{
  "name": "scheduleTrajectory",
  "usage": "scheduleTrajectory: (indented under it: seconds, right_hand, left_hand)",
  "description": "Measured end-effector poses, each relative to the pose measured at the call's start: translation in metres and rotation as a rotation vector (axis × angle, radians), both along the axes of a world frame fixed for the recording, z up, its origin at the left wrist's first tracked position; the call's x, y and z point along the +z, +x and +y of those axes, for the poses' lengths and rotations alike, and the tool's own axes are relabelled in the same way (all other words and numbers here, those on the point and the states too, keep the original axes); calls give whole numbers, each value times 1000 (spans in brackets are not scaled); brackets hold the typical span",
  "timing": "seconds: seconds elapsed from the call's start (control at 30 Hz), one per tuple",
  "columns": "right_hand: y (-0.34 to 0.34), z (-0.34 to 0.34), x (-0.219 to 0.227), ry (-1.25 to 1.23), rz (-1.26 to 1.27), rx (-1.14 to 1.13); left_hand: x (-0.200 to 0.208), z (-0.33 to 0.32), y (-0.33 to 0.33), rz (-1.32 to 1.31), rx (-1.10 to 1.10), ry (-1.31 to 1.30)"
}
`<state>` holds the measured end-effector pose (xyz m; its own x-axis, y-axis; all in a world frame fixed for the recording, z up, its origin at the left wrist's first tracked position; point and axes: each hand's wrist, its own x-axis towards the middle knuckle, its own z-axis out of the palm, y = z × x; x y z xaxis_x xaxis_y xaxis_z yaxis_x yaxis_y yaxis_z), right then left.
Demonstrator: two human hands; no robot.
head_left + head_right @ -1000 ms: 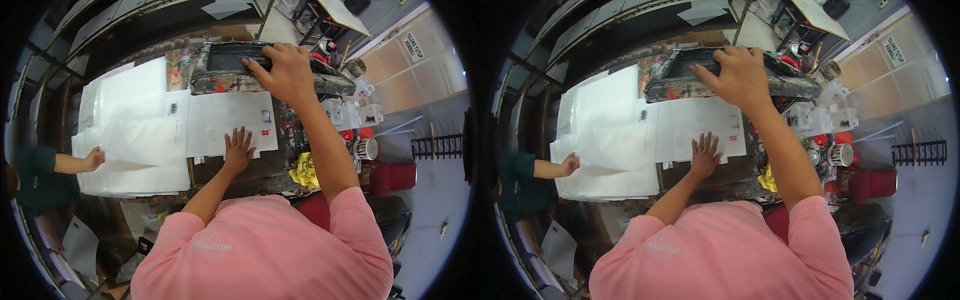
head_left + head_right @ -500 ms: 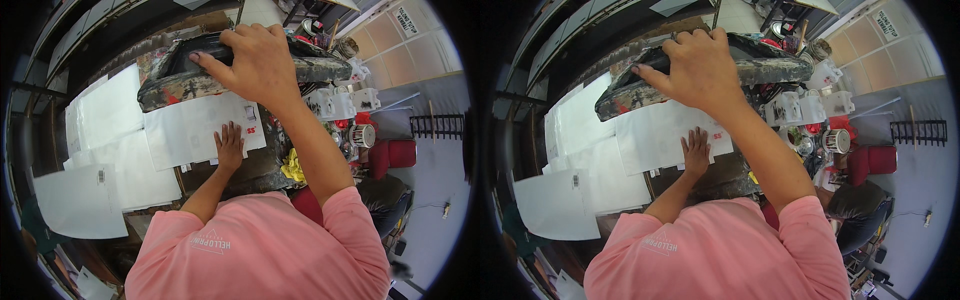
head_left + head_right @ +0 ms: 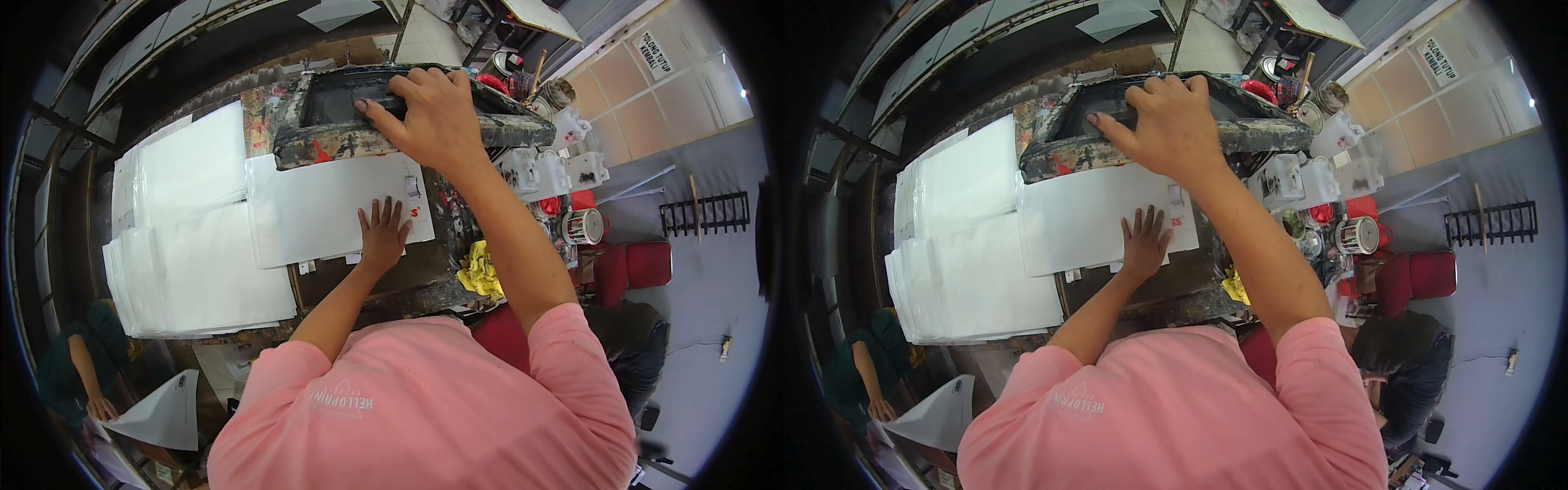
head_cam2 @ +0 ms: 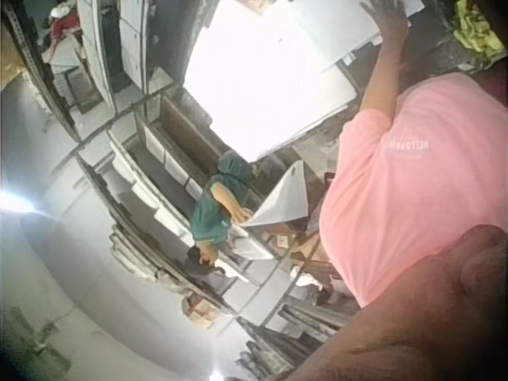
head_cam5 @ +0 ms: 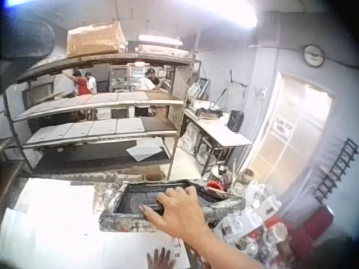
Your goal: The person performs screen printing on white paper sheets. They place a sheet under a screen, pull a squeegee across the screen to transfer ink, lift the screen, and remove the printed sheet. This cycle repeats continuously with another person assisting by stacking the finished prints.
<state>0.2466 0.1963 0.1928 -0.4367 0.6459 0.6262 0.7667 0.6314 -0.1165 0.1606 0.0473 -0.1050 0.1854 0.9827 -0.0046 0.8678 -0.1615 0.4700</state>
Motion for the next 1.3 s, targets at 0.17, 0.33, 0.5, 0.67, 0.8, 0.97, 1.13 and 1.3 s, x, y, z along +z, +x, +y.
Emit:
scheduleTrajectory:
  seconds: [0.17, 0.33, 0.5, 0.67, 0.8, 0.97, 1.13, 1.3]
  right_hand:
    - [6, 3, -2, -2, 34, 17]
    - [2, 10, 3, 21, 16, -3]
    - [-3, 19, 14, 30, 21, -11]
    - [-4, 17, 19, 13, 21, -24]
    - [-5, 20, 22, 36, -14, -26]
    - [2, 6, 10, -49, -124, -57]
    - [29, -52, -63, -442, -293, 93]
    - [56, -64, -172, -742, -236, 141]
  left_hand:
    - [-15, -21, -27, 3, -2, 129]
    - [-19, -42, -45, 98, 14, 93]
    - [-30, -49, -43, 113, 25, 76]
    - [-33, -53, -43, 107, 34, 53]
    - [-14, -53, -45, 125, 106, 151]
    - [136, -27, -74, -1122, 194, 32]
    - [206, -64, -90, -2164, 699, -314]
    - [70, -100, -101, -1967, 815, -615]
